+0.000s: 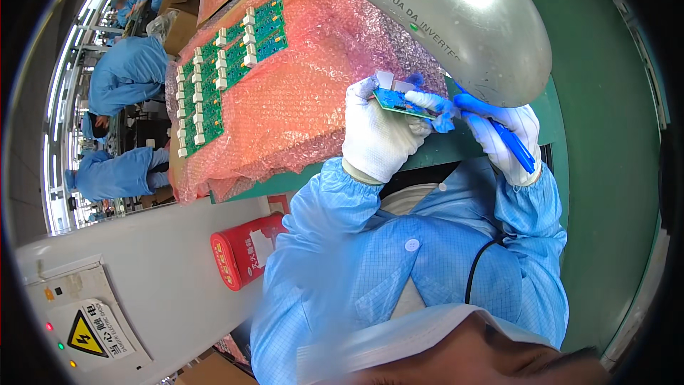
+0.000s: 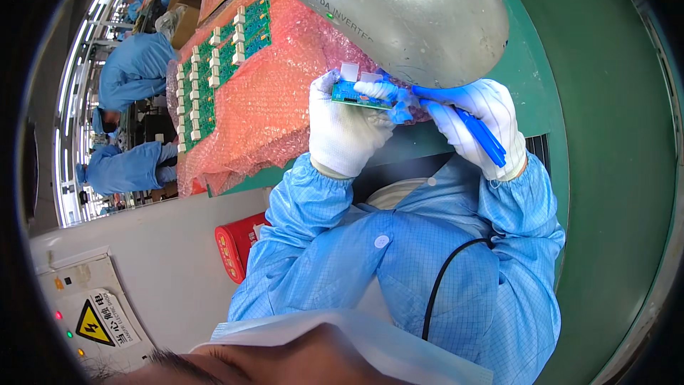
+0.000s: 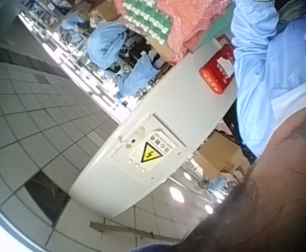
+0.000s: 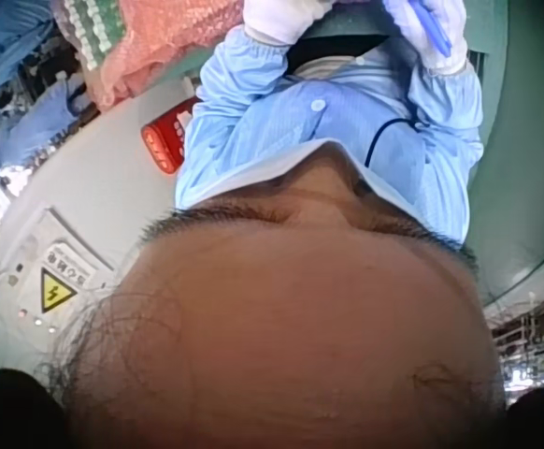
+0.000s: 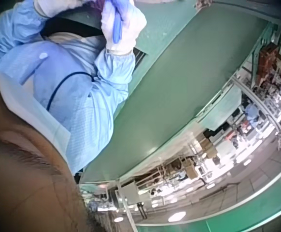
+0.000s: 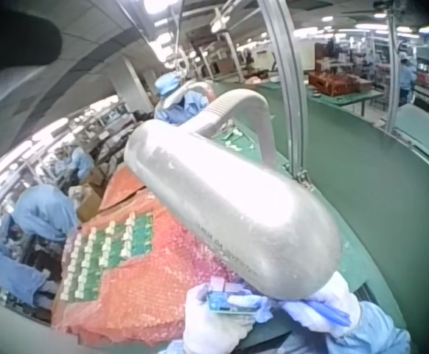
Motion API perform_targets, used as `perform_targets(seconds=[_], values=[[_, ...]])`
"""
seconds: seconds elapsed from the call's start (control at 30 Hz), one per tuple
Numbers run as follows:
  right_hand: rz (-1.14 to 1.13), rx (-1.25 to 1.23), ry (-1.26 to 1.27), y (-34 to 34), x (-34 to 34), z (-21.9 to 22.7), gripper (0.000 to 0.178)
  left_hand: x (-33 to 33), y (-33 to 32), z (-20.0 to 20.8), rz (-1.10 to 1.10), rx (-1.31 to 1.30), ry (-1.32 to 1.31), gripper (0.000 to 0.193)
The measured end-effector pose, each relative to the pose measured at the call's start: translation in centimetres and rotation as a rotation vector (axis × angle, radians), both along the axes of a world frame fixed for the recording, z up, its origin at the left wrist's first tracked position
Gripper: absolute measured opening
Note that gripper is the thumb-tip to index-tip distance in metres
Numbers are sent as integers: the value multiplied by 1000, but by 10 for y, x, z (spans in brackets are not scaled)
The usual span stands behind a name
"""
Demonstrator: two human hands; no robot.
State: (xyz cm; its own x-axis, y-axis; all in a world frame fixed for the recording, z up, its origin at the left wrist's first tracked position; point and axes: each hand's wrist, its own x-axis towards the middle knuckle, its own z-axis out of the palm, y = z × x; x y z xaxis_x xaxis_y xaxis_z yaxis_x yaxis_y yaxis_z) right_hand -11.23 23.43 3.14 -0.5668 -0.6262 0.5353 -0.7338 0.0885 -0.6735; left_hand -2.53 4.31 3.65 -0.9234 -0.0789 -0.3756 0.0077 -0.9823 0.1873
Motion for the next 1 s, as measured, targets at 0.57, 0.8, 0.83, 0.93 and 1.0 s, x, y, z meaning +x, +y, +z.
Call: perform_targets(seconds=[0.57, 0.8, 0.83, 0.93, 1.0], values=[[-11, 37, 53, 3, 3, 5, 21, 3, -3, -4, -11, -20, -16, 23], [-32, 43, 183, 0, 3, 5, 21, 3, -3, -3, -20, -198, -24, 25], [-32, 43, 183, 1, 4, 6, 21, 4, -4, -4, -20, -199, -25, 25], [-60, 73, 116, 2, 6, 9, 21, 6, -9, -12, -32, 0, 6, 24], [46, -14, 162, 0, 5, 11, 22, 6, -10, -17, -50, -51, 131, 24]])
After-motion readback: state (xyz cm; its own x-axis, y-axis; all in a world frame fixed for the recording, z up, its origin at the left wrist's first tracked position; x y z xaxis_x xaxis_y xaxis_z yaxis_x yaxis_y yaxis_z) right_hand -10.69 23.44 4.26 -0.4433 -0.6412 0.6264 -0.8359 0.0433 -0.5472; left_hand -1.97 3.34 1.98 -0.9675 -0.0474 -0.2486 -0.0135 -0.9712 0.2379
